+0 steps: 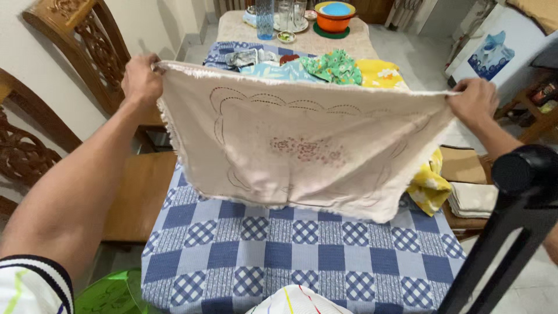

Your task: The person folds a striped towel and places it on a chair. Then, the person unfolds, smooths, and folds a white embroidered towel, placing it on the chair. Finally, the person unfolds and smooths a green floral towel on the table.

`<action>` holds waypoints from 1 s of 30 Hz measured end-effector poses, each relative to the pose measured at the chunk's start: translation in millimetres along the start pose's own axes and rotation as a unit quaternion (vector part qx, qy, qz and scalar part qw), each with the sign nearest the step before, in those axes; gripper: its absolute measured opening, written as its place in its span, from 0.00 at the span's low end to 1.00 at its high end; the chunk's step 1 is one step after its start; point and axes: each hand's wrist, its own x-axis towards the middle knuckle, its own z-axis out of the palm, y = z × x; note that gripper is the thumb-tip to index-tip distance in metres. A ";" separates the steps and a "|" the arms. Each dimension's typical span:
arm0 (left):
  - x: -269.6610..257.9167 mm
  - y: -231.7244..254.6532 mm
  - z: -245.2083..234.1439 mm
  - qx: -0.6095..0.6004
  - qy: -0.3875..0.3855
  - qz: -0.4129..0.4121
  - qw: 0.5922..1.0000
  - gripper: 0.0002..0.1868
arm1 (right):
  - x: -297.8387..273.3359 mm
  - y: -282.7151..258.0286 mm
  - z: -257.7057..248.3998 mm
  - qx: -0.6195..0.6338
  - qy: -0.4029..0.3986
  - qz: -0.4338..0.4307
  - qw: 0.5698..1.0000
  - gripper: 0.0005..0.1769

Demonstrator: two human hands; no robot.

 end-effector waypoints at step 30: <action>-264.5 -239.6 18.8 0.026 -0.115 -0.003 0.993 0.17 | -396.5 -48.3 -6.0 0.064 -0.115 -0.016 0.991 0.15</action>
